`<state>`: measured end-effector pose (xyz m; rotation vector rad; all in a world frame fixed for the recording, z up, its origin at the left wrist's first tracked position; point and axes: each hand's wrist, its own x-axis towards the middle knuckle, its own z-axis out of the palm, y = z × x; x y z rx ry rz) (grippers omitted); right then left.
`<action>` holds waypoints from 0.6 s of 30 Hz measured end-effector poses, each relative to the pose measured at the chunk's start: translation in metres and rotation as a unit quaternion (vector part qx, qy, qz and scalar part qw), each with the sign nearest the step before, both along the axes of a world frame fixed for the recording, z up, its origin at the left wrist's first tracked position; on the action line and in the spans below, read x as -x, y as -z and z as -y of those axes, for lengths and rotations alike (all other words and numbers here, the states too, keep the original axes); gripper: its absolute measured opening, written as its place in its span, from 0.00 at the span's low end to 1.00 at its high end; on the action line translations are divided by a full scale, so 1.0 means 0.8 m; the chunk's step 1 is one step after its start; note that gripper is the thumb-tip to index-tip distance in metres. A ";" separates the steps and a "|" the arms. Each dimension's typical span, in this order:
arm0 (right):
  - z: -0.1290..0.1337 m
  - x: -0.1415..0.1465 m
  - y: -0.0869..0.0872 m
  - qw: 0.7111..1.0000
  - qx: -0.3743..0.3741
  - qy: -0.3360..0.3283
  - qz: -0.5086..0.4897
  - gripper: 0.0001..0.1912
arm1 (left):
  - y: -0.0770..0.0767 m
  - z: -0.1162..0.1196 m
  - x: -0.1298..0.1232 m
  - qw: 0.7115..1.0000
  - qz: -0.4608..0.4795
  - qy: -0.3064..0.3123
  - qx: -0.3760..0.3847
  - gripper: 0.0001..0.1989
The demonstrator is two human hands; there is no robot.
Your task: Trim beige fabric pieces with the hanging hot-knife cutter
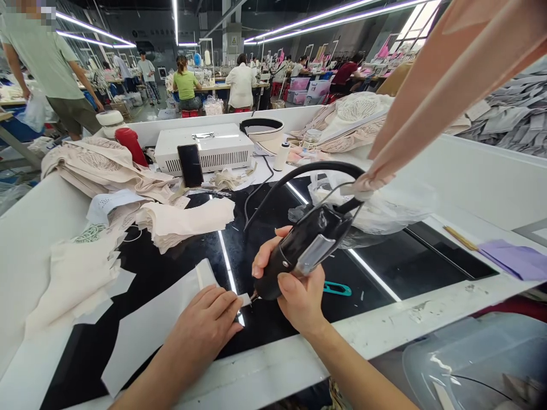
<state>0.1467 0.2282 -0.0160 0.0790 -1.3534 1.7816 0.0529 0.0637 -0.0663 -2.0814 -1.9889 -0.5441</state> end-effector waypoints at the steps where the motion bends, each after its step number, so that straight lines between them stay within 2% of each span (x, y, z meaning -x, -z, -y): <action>1: 0.001 0.000 0.001 1.000 0.000 -0.001 0.000 0.22 | 0.000 0.000 0.000 1.000 0.002 0.001 0.002 0.12; 18: 0.003 -0.002 0.001 1.000 -0.014 0.011 0.019 0.19 | 0.001 0.002 0.017 0.999 0.039 -0.017 -0.022 0.09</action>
